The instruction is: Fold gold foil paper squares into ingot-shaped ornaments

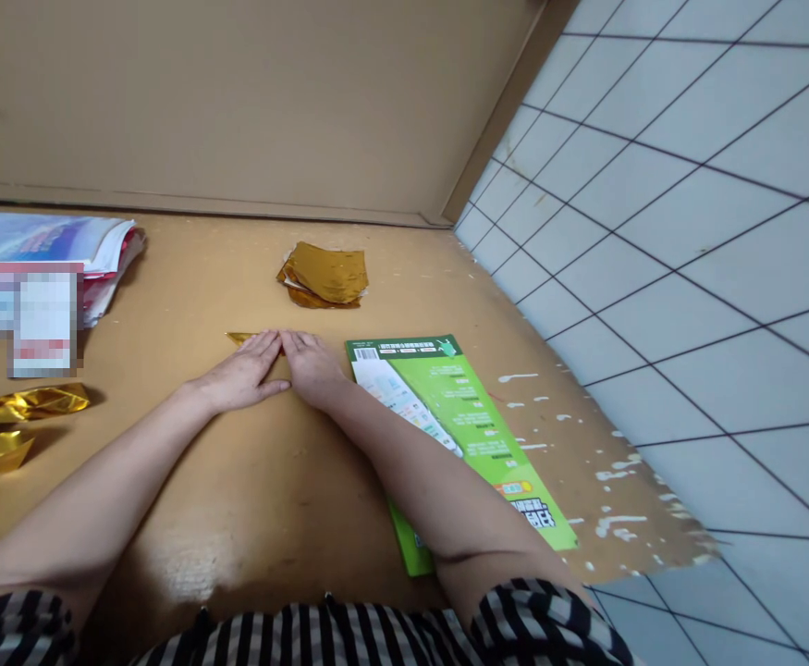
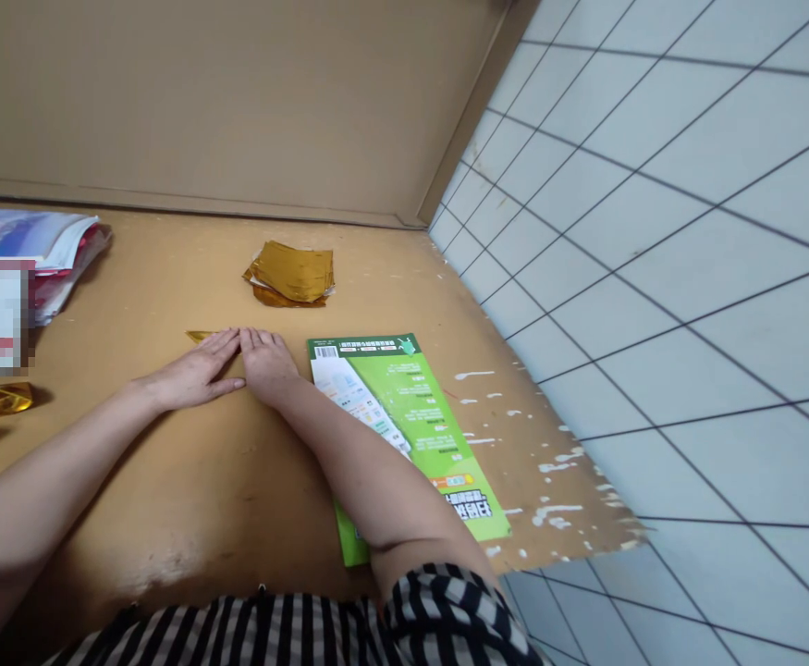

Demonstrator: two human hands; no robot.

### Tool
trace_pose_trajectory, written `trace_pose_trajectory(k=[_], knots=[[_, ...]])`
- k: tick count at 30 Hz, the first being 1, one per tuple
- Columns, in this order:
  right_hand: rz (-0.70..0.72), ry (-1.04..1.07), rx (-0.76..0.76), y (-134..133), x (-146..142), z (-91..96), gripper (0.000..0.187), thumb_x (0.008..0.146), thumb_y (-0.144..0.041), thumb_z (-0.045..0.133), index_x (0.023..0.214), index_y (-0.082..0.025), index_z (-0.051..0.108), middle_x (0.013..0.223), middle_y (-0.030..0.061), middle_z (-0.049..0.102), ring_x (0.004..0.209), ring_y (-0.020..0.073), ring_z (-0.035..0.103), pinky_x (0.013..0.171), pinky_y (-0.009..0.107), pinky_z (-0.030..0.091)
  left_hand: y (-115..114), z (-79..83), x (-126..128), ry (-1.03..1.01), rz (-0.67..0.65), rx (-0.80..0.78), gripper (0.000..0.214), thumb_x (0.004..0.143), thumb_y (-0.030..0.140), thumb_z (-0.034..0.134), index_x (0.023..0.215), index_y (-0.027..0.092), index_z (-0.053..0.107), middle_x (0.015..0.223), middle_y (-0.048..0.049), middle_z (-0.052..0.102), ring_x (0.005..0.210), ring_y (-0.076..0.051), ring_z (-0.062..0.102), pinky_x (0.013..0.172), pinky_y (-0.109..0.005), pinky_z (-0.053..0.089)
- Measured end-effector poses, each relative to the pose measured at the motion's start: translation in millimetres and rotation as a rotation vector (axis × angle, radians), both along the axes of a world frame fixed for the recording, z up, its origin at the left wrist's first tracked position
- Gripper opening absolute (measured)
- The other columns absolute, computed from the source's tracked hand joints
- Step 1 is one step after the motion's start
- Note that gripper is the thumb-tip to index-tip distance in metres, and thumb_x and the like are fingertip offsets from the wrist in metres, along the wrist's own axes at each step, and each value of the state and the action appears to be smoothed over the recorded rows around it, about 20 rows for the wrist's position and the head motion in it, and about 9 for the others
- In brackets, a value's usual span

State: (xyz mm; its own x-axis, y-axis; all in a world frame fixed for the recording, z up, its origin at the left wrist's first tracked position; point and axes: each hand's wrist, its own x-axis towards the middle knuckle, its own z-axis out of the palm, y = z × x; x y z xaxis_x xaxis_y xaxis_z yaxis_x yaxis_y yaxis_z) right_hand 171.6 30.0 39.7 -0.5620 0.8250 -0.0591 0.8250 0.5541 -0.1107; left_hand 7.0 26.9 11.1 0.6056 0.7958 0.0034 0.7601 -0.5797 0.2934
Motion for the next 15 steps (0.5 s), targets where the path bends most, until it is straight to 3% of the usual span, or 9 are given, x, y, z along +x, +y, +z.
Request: trace_pose_trajectory(k=[6,15], knots=[[0.02,-0.08,0.017,-3.6,-0.2,5.3,0.055,0.092,-0.026,0.045,0.14,0.001,0.039,0.143,0.0235,0.045,0.134,0.0276,0.04,0.108,0.041,0.031,-4.1,-1.2,1.4,0.153,0.101,-0.006,0.09,0.085,0.067,0.037,0.145,0.0,0.028,0.152,-0.0259,0.026,0.143,-0.034,0.021,0.115,-0.044,0.023],[-0.017,-0.096,0.077,-2.9,0.1,-0.5,0.049,0.093,-0.02,0.038,0.138,-0.002,0.043,0.142,0.0211,0.048,0.13,0.0271,0.043,0.107,0.043,0.03,-4.2,6.5,-4.7,0.225,0.237,0.027,0.088,0.088,0.067,0.032,0.14,-0.004,0.037,0.148,-0.0285,0.034,0.14,-0.036,0.029,0.112,-0.045,0.028]])
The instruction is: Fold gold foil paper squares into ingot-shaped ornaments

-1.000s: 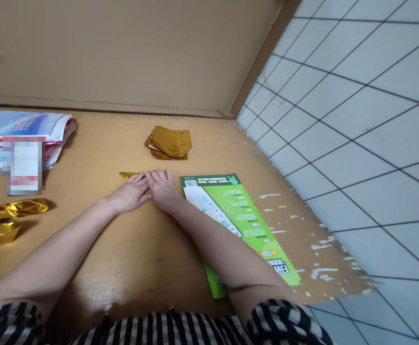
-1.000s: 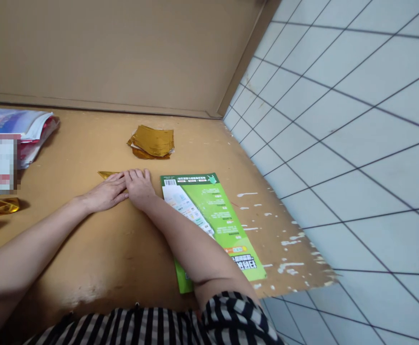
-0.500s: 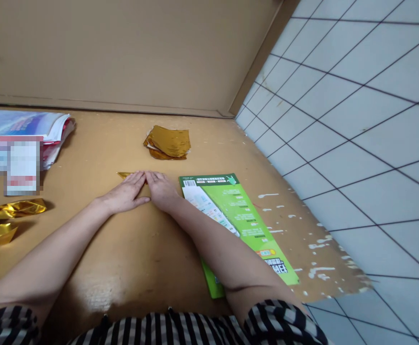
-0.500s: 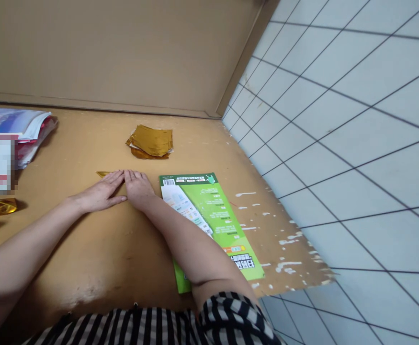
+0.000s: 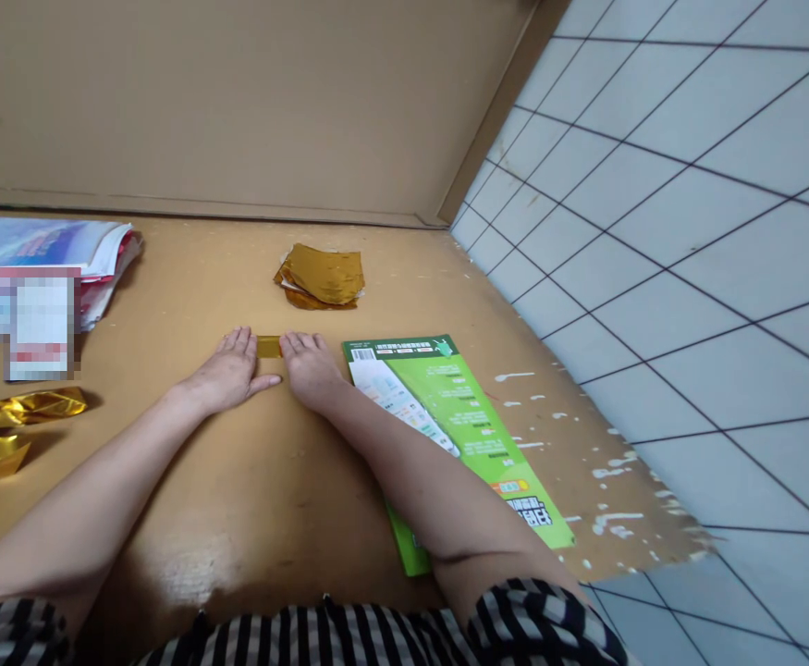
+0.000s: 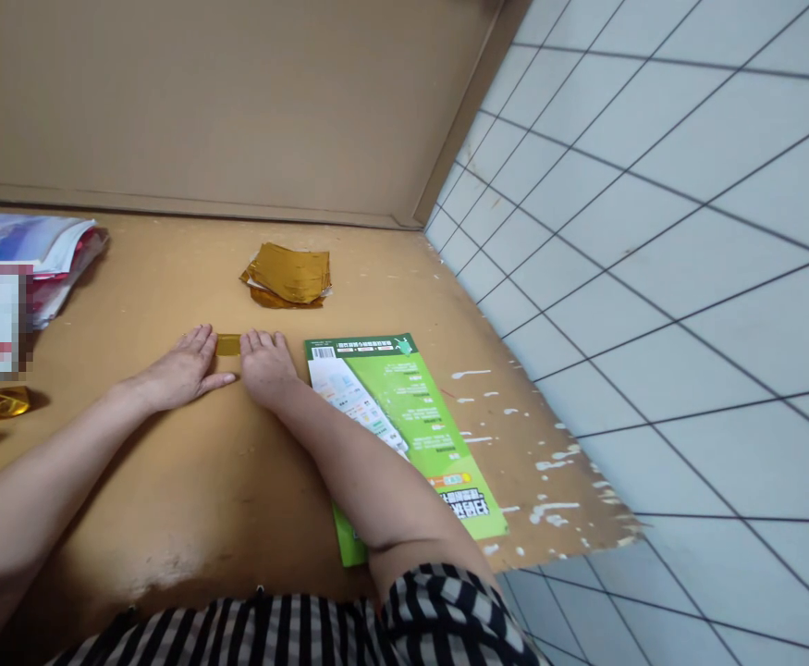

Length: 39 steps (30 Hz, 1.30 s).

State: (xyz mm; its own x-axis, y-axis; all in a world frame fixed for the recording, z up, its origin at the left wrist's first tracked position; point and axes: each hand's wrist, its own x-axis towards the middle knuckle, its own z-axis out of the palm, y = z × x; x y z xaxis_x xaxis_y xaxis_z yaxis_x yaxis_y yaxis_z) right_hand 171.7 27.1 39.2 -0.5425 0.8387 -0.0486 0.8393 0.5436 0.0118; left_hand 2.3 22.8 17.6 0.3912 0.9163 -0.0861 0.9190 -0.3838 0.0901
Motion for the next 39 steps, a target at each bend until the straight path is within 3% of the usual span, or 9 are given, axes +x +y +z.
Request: trace_pose_trajectory(k=[6,11,13,18,22,31,39], knots=[[-0.037,-0.016,0.029,1,2,0.3,0.048,0.091,-0.012,0.032,0.135,0.0,0.046,0.137,0.0222,0.052,0.123,0.0286,0.048,0.106,0.044,0.029,5,8.5,-6,-0.008,0.028,0.056,0.065,0.093,0.052,0.037,0.129,0.0,0.051,0.137,-0.0249,0.05,0.132,-0.032,0.044,0.109,-0.039,0.034],[-0.034,0.011,0.047,5,4,0.8,0.043,0.093,-0.014,0.033,0.129,-0.003,0.054,0.129,0.02,0.059,0.114,0.0275,0.051,0.1,0.041,0.034,11,12.1,-16,-0.031,0.032,0.141,0.041,0.096,0.035,0.032,0.099,0.015,0.067,0.099,-0.0127,0.067,0.098,-0.024,0.064,0.086,-0.032,0.051],[-0.042,0.032,0.039,8,4,1.5,0.04,0.096,-0.017,0.033,0.124,-0.004,0.058,0.124,0.0185,0.062,0.111,0.0258,0.053,0.097,0.037,0.036,13,11.2,-19,-0.055,0.057,0.17,0.037,0.094,0.033,0.035,0.092,0.019,0.07,0.094,-0.0101,0.068,0.094,-0.023,0.065,0.082,-0.032,0.052],[-0.058,0.055,0.002,15,7,4.3,0.035,0.099,-0.024,0.036,0.108,-0.009,0.067,0.108,0.013,0.068,0.105,0.0212,0.055,0.092,0.03,0.038,18,2.9,-24,-0.199,0.135,0.217,0.03,0.089,0.029,0.045,0.091,0.021,0.073,0.106,-0.0089,0.069,0.102,-0.025,0.063,0.089,-0.037,0.052],[-0.086,0.093,0.028,19,8,3.9,0.03,0.098,-0.025,0.042,0.103,-0.011,0.068,0.1,0.0117,0.069,0.1,0.0196,0.056,0.087,0.028,0.039,23,-3.3,-27,-0.324,0.198,0.267,0.023,0.086,0.029,0.051,0.085,0.024,0.074,0.103,-0.0067,0.07,0.101,-0.026,0.062,0.092,-0.041,0.05],[-0.176,0.324,0.041,26,12,-6.8,0.017,0.091,-0.02,0.051,0.09,-0.017,0.067,0.1,0.0067,0.066,0.097,0.0194,0.053,0.084,0.029,0.04,28,1.2,-27,-0.427,0.347,0.205,0.007,0.076,0.027,0.063,0.077,0.022,0.069,0.087,-0.0063,0.065,0.092,-0.025,0.058,0.086,-0.04,0.05],[-0.199,0.4,0.037,30,12,-10.9,0.018,0.092,-0.022,0.049,0.088,-0.017,0.066,0.099,0.0072,0.064,0.095,0.0201,0.053,0.086,0.031,0.04,29,3.4,-25,-0.418,0.326,0.185,0.003,0.075,0.019,0.061,0.077,0.02,0.063,0.084,-0.0055,0.065,0.088,-0.023,0.06,0.085,-0.039,0.048]])
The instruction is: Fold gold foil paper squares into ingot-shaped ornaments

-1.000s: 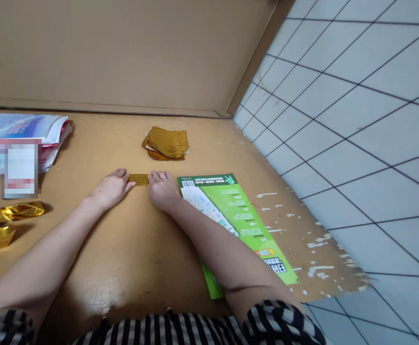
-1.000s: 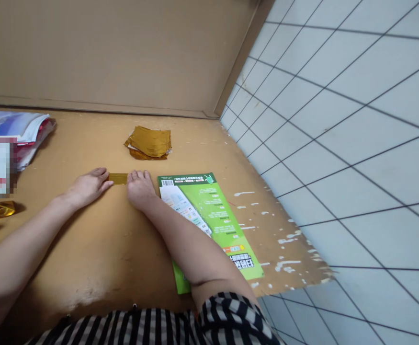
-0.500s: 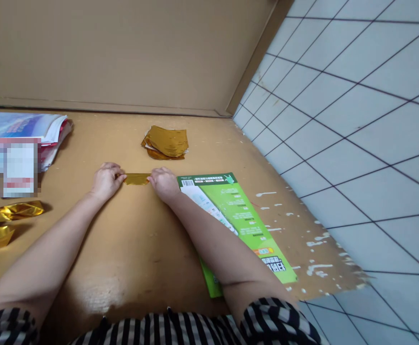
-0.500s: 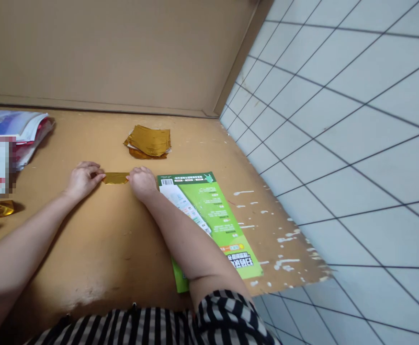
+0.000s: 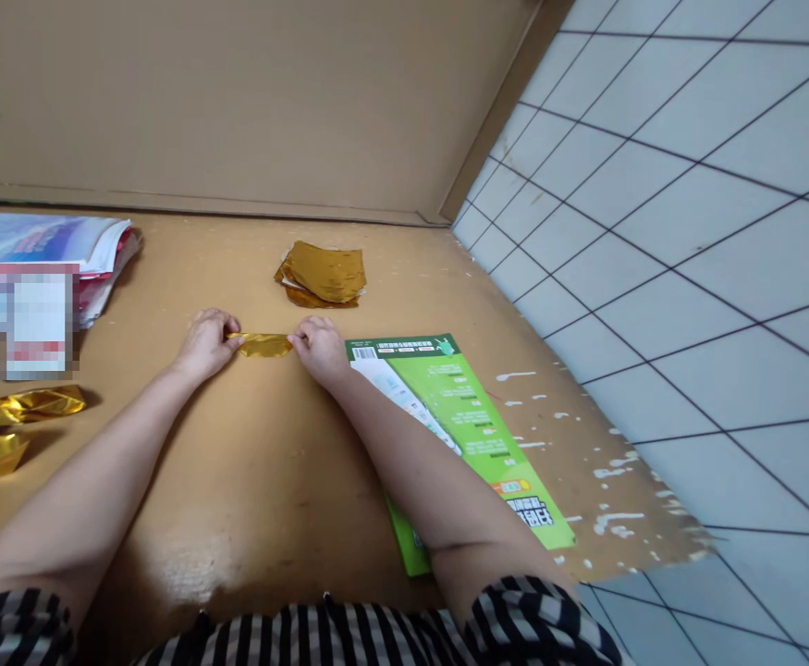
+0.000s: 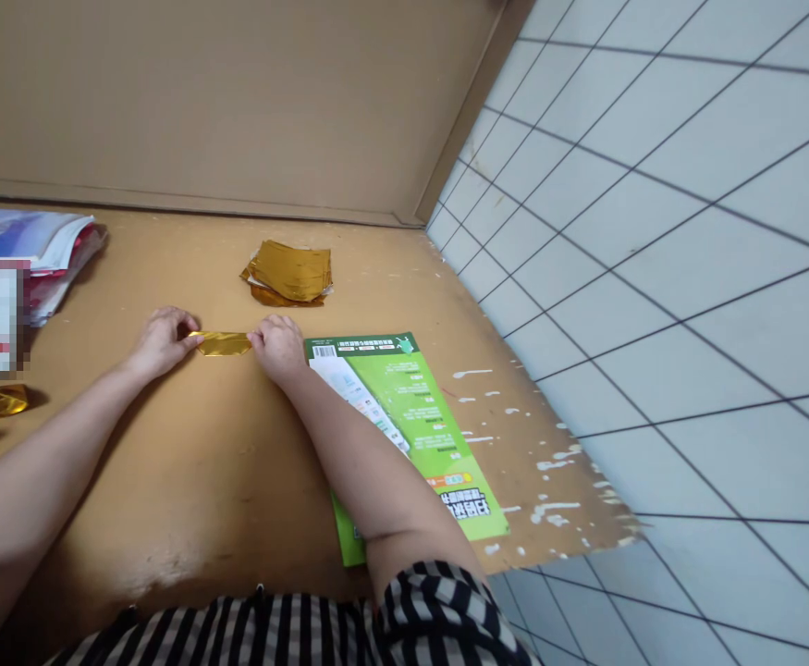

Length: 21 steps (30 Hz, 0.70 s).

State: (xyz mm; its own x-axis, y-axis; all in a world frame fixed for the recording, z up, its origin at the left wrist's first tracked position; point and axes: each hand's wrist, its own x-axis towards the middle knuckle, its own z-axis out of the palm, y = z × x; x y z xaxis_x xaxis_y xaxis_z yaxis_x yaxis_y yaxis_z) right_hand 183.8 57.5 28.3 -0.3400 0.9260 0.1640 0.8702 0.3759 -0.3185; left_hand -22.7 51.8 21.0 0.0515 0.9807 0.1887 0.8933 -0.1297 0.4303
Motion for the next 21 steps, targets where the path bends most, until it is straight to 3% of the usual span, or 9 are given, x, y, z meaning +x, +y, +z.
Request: trace_pose_trajectory(k=[12,21], knots=[[-0.009,0.025,-0.067,1,0,-2.0,0.019,0.088,-0.023,0.055,0.103,-0.018,0.064,0.109,0.0094,0.059,0.105,0.0234,0.048,0.093,0.038,0.038,-3,6.3,2,-0.077,-0.051,-0.044,0.008,0.073,0.018,0.06,0.068,0.022,0.054,0.074,-0.0021,0.064,0.081,-0.022,0.06,0.078,-0.034,0.045],[0.058,0.138,-0.025,5,5,-12.5,0.008,0.084,-0.025,0.059,0.089,-0.021,0.064,0.103,0.0076,0.061,0.102,0.0254,0.05,0.089,0.041,0.039,-1,-2.6,-3,-0.293,-0.063,0.013,0.013,0.068,0.019,0.063,0.061,0.022,0.053,0.063,0.0016,0.058,0.065,-0.018,0.055,0.067,-0.03,0.042]])
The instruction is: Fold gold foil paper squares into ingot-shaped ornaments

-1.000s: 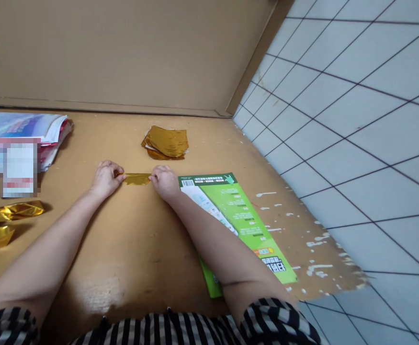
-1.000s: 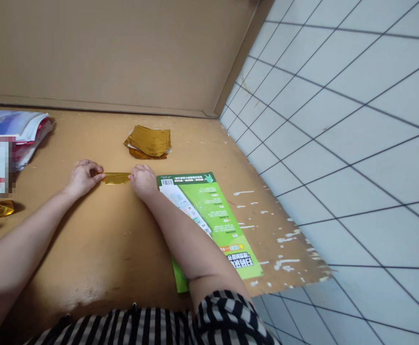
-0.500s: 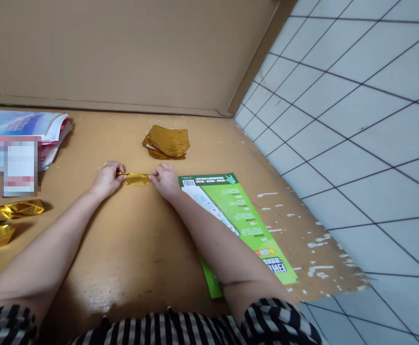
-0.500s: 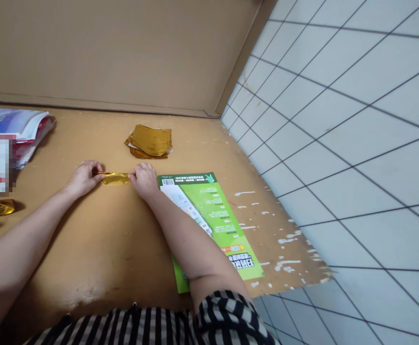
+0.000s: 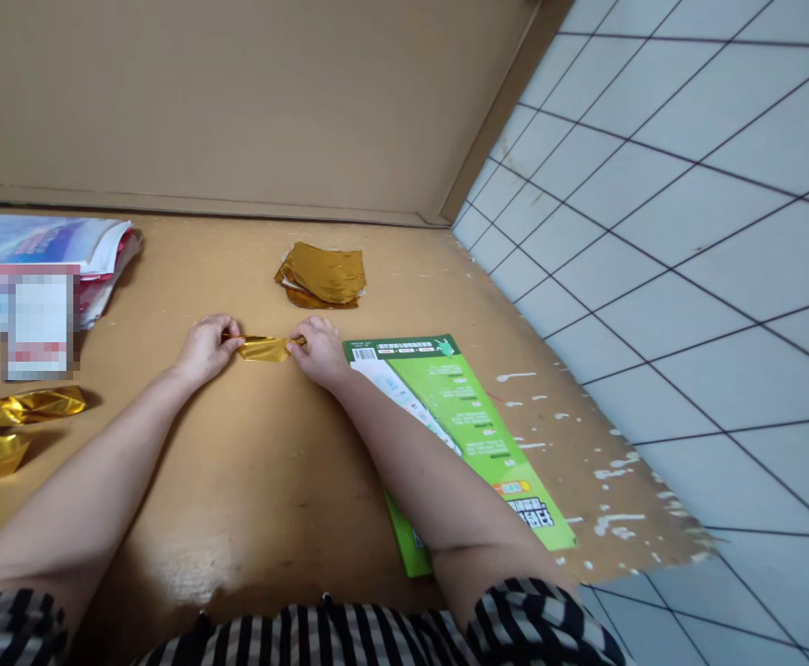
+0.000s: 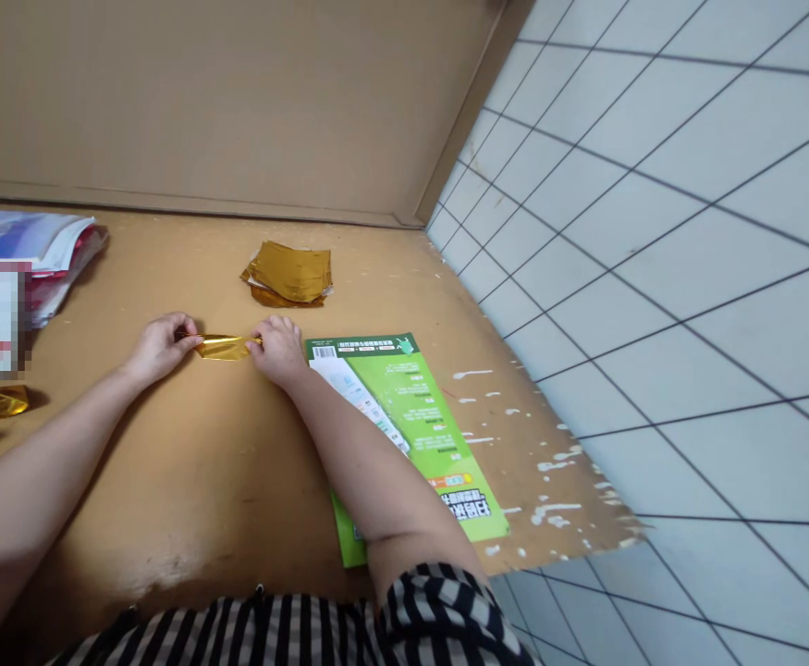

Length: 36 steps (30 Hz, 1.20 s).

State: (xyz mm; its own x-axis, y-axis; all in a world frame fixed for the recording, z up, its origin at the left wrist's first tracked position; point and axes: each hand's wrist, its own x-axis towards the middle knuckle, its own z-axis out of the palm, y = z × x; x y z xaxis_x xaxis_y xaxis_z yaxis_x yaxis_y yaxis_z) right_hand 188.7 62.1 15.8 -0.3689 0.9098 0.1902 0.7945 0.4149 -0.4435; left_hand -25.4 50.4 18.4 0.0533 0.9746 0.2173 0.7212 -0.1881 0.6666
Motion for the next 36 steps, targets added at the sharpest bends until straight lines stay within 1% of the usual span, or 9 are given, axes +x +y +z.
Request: trace_pose_trajectory(k=[5,8,11,14,20,24,27,31,36], knots=[[0.001,0.069,0.022,1.6,0.7,-2.8,0.002,0.082,-0.022,0.057,0.083,-0.022,0.059,0.094,0.006,0.064,0.095,0.0237,0.053,0.085,0.039,0.04,0.7,-5.5,-0.4,-0.151,0.042,0.038,0.01,0.067,0.023,0.063,0.062,0.021,0.054,0.062,0.0026,0.056,0.061,-0.016,0.051,0.062,-0.028,0.039],[-0.004,0.15,0.012,2.4,0.9,-3.4,0.004,0.081,-0.02,0.056,0.079,-0.023,0.056,0.085,0.0024,0.064,0.087,0.0211,0.057,0.084,0.036,0.04,0.2,-6.1,1.3,-0.241,0.045,0.052,0.011,0.066,0.026,0.062,0.062,0.021,0.053,0.06,0.0034,0.054,0.06,-0.015,0.049,0.061,-0.028,0.038],[0.002,0.251,-0.016,2.9,1.9,-4.7,0.007,0.081,-0.02,0.053,0.076,-0.024,0.053,0.074,-0.0019,0.062,0.073,0.0176,0.057,0.075,0.031,0.042,-0.5,-5.2,2.8,-0.309,0.038,0.056,0.013,0.066,0.029,0.061,0.062,0.022,0.052,0.058,0.0041,0.052,0.058,-0.014,0.048,0.06,-0.027,0.037],[0.011,0.327,-0.002,2.8,3.2,-5.4,0.007,0.081,-0.022,0.052,0.075,-0.025,0.051,0.071,-0.003,0.061,0.068,0.0163,0.056,0.07,0.028,0.042,-0.6,-4.2,2.8,-0.353,0.018,0.064,0.014,0.065,0.03,0.063,0.063,0.021,0.052,0.058,0.0042,0.053,0.058,-0.014,0.048,0.06,-0.027,0.037],[0.014,0.348,0.074,1.3,4.9,-3.0,0.007,0.08,-0.02,0.052,0.075,-0.024,0.051,0.076,-0.0011,0.064,0.074,0.0176,0.058,0.076,0.03,0.042,-0.1,-4.6,2.4,-0.428,-0.047,0.038,0.01,0.064,0.026,0.065,0.066,0.02,0.057,0.063,0.0035,0.057,0.059,-0.013,0.05,0.061,-0.026,0.039],[0.039,0.328,0.099,0.5,4.6,-3.4,0.009,0.082,-0.018,0.05,0.079,-0.024,0.055,0.084,0.0011,0.068,0.081,0.019,0.06,0.08,0.032,0.043,-0.8,-4.7,4.9,-0.486,-0.054,-0.02,0.008,0.062,0.023,0.064,0.064,0.02,0.057,0.062,0.0035,0.058,0.058,-0.013,0.051,0.06,-0.026,0.04],[0.085,0.295,0.118,0.5,4.5,-4.3,0.013,0.083,-0.016,0.048,0.084,-0.024,0.058,0.091,0.003,0.07,0.087,0.0202,0.061,0.084,0.034,0.042,-1.4,-4.3,6.4,-0.506,-0.045,-0.059,0.008,0.062,0.023,0.063,0.062,0.02,0.056,0.059,0.0034,0.058,0.057,-0.013,0.052,0.06,-0.025,0.041],[0.163,0.248,0.123,0.6,5.2,-4.7,0.018,0.085,-0.016,0.047,0.092,-0.023,0.062,0.097,0.0047,0.07,0.092,0.0215,0.06,0.088,0.037,0.041,-1.5,-4.7,7.0,-0.525,-0.026,-0.07,0.009,0.062,0.024,0.065,0.061,0.02,0.057,0.059,0.0031,0.059,0.058,-0.013,0.054,0.06,-0.026,0.043],[0.235,0.218,0.152,-1.1,5.9,-4.8,0.022,0.088,-0.017,0.045,0.099,-0.023,0.064,0.097,0.0057,0.068,0.094,0.0212,0.058,0.089,0.037,0.039,-1.3,-5.0,7.1,-0.535,-0.023,-0.065,0.011,0.061,0.027,0.067,0.062,0.019,0.06,0.06,0.0028,0.06,0.057,-0.013,0.053,0.06,-0.025,0.043]])
